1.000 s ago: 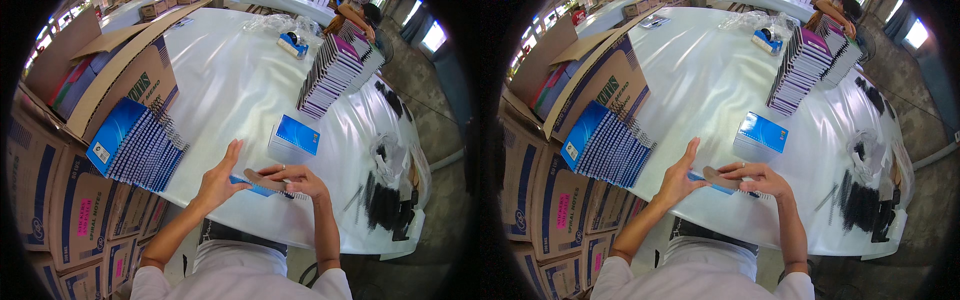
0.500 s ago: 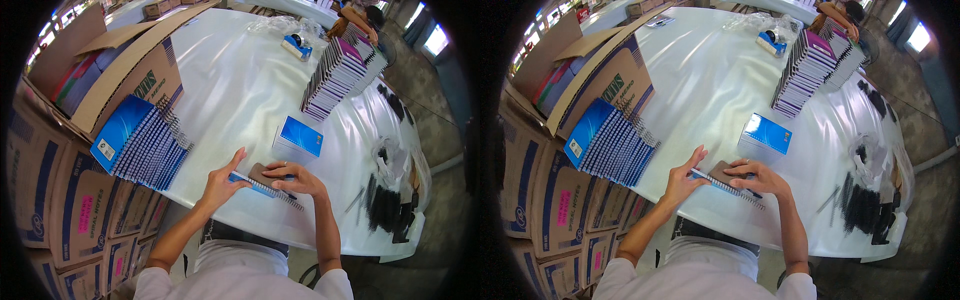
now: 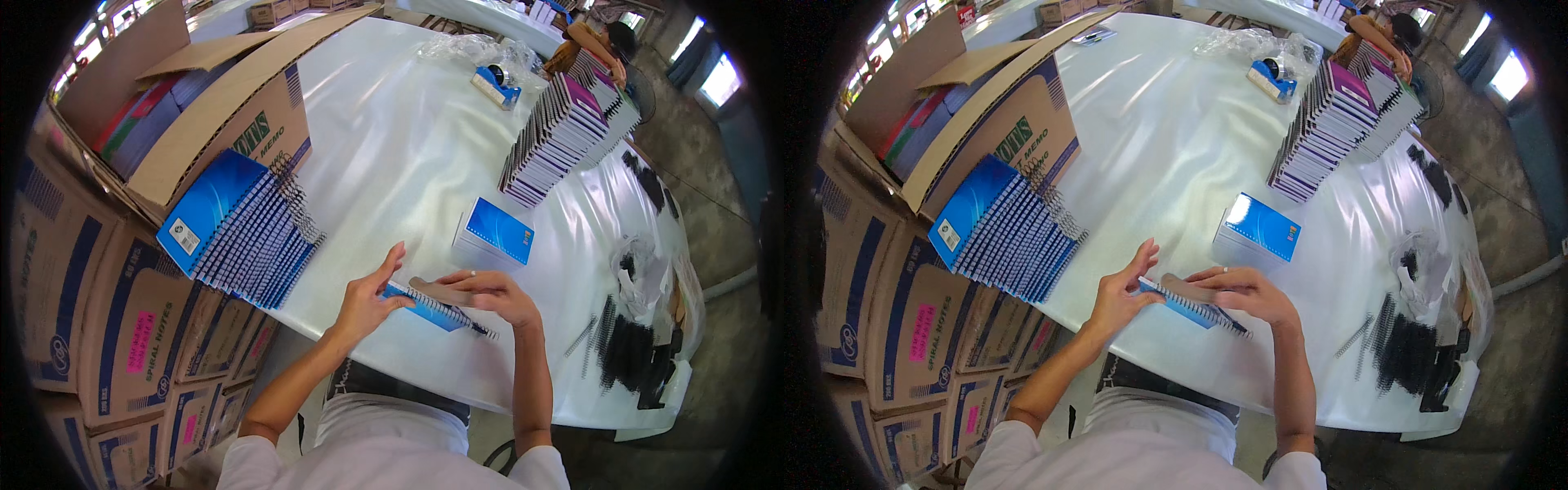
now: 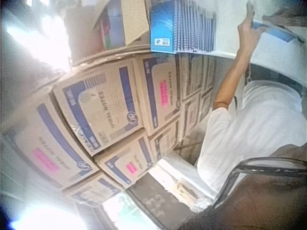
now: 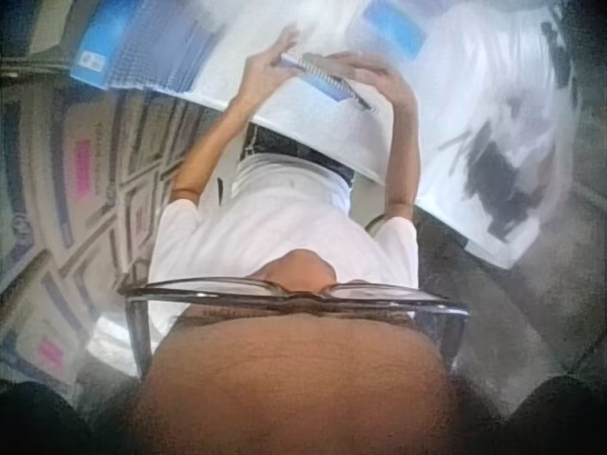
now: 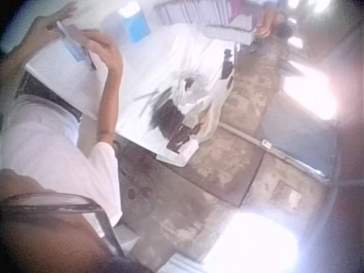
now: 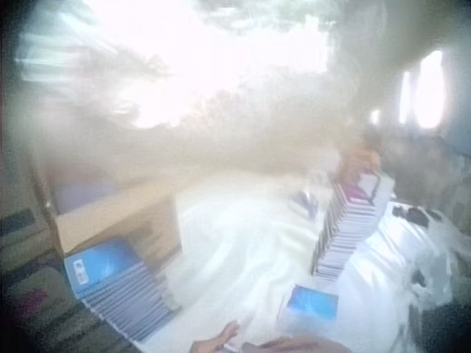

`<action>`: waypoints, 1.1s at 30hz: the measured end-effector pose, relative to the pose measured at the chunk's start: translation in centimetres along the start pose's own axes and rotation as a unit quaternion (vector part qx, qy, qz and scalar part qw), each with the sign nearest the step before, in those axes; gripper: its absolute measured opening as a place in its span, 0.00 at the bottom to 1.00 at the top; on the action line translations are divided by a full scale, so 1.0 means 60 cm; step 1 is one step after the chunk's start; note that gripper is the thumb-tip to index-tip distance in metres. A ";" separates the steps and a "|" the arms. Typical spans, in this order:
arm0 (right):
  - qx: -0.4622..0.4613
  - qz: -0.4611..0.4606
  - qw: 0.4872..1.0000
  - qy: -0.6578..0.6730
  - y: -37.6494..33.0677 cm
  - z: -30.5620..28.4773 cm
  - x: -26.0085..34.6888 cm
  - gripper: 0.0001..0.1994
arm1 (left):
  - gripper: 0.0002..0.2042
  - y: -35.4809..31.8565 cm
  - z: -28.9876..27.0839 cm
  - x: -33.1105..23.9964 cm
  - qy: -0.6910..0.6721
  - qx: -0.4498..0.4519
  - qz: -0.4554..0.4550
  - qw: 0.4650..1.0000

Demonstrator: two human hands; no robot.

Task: The person threads a metal spiral coil through the pre-punched holes of notebook covers and pages by hand, then uses pliers to crimp the ends of the coil before placing the finished notebooks into a cardboard box.

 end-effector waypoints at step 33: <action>-0.022 -0.009 0.986 -0.163 0.016 0.020 0.040 0.20 | 0.36 0.015 0.028 0.023 0.018 0.135 -0.046 0.990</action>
Point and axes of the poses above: each hand's wrist, its own y-axis towards the middle knuckle, its own z-axis out of the palm, x = y × z, the point moved 10 cm from there along y, towards the middle knuckle, and after that the axes turned 14 degrees about -z, right-handed, at the moved point
